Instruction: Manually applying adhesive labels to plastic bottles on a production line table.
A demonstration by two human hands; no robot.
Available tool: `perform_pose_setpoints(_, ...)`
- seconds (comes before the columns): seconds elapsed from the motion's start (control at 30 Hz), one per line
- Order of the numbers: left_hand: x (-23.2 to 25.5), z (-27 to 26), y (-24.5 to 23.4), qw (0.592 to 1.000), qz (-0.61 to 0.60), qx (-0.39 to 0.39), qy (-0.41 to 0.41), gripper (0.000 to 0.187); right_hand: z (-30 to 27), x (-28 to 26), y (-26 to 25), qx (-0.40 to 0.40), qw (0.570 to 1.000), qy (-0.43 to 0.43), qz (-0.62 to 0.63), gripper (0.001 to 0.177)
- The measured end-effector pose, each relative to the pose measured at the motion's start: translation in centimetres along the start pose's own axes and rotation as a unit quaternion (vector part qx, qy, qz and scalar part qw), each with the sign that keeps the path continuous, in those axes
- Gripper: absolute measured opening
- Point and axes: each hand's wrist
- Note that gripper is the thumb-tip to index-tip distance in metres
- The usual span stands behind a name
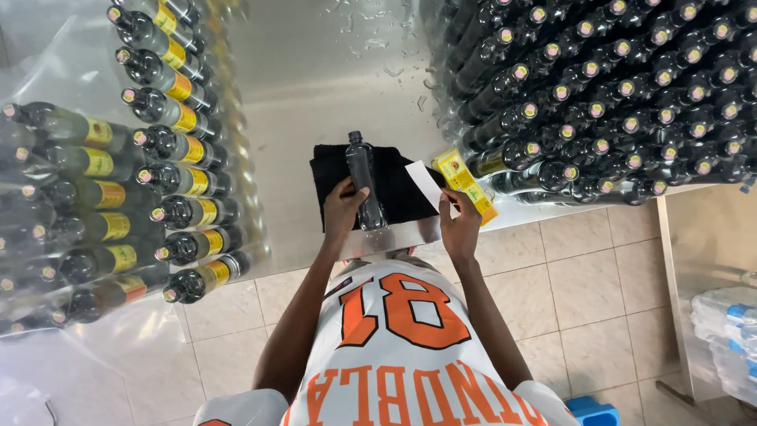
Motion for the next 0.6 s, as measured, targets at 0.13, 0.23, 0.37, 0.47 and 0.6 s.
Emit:
perform_pose_setpoints(0.13,-0.2,0.3,0.5,0.999,-0.048,-0.018,-0.02,0.079,-0.2,0.3,-0.2,-0.015,1.0,0.005,-0.003,0.016)
perform_pose_setpoints(0.23,0.2,0.1,0.8,0.998,-0.054,-0.01,-0.016,0.078,-0.3,0.8,0.0,-0.016,1.0,0.01,-0.003,0.016)
perform_pose_setpoints(0.37,-1.3,0.8,1.5,0.999,0.006,0.032,0.038,0.075,-0.3,0.5,-0.3,-0.025,0.999,0.027,0.003,0.016)
perform_pose_setpoints(0.47,1.8,-0.9,1.7,0.991,0.098,0.064,0.06,0.07,-0.4,0.7,-0.4,-0.021,1.0,0.02,0.002,0.016)
perform_pose_setpoints(0.6,3.9,-2.6,2.4,0.981,0.153,0.081,0.088,0.073,-0.5,0.6,-0.4,-0.018,1.0,0.015,-0.005,0.016)
Point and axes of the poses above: each hand's wrist, its own z-axis towards the middle knuckle, its own y-axis out of the palm, x = y × z, and after that the axes turned 12 degrees about -z, right-handed
